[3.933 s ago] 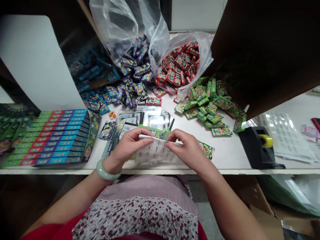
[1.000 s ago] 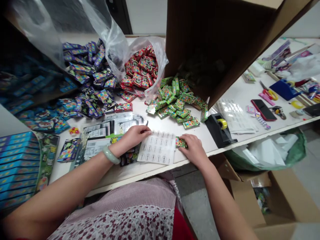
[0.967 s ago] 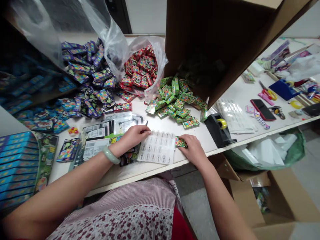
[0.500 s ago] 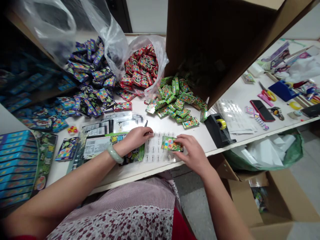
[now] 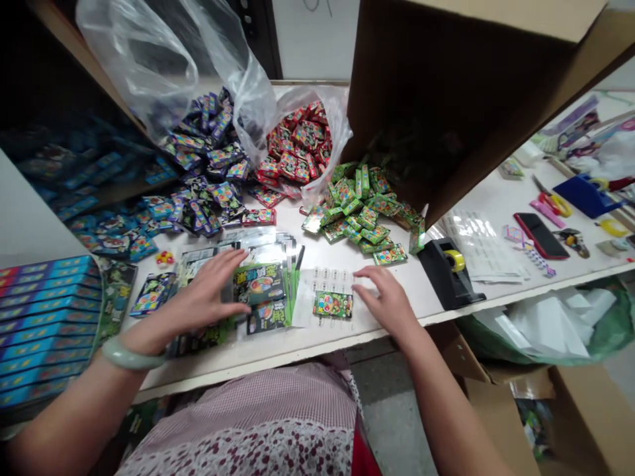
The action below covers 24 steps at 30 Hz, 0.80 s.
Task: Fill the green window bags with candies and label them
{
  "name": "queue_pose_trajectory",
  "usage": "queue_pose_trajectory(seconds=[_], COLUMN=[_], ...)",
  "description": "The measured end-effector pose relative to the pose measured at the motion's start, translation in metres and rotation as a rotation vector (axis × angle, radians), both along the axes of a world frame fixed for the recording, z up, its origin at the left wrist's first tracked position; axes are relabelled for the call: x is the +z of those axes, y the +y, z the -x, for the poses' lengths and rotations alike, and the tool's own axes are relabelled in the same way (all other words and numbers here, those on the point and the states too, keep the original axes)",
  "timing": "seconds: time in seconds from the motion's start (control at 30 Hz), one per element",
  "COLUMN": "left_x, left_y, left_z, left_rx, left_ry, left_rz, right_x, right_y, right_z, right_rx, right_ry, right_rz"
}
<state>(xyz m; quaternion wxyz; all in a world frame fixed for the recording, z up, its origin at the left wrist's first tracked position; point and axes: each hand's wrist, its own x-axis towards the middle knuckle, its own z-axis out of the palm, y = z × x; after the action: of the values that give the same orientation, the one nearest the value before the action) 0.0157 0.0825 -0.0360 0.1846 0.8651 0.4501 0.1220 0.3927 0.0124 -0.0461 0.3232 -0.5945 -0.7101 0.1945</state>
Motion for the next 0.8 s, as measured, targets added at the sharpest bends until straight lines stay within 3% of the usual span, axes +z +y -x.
queue_pose_trajectory(seconds=[0.13,0.27,0.4,0.53,0.63,0.8], left_x=[-0.025,-0.028,-0.019,-0.012,-0.008,-0.002], left_y=[-0.01,-0.012,-0.018,-0.028,-0.032,-0.037], left_z=[0.015,0.014,0.027,0.041,0.043,0.039], left_rx=[0.045,0.044,0.066,0.084,0.109,0.126], left_ry=[0.156,0.078,-0.02,-0.09,-0.138,-0.133], left_rz=[-0.03,-0.11,-0.158,-0.137,-0.128,-0.105], right_x=[-0.002,-0.013,-0.014,0.0,0.01,0.024], right_y=[0.056,0.092,0.096,0.09,0.086,0.079], right_z=[-0.031,-0.042,-0.039,-0.031,-0.013,0.033], right_rx=[-0.256,-0.31,-0.341,-0.418,-0.379,-0.198], right_ry=[-0.118,-0.085,0.026,0.237,0.424,0.74], right_rz=[-0.059,-0.001,-0.051,-0.064,0.033,0.304])
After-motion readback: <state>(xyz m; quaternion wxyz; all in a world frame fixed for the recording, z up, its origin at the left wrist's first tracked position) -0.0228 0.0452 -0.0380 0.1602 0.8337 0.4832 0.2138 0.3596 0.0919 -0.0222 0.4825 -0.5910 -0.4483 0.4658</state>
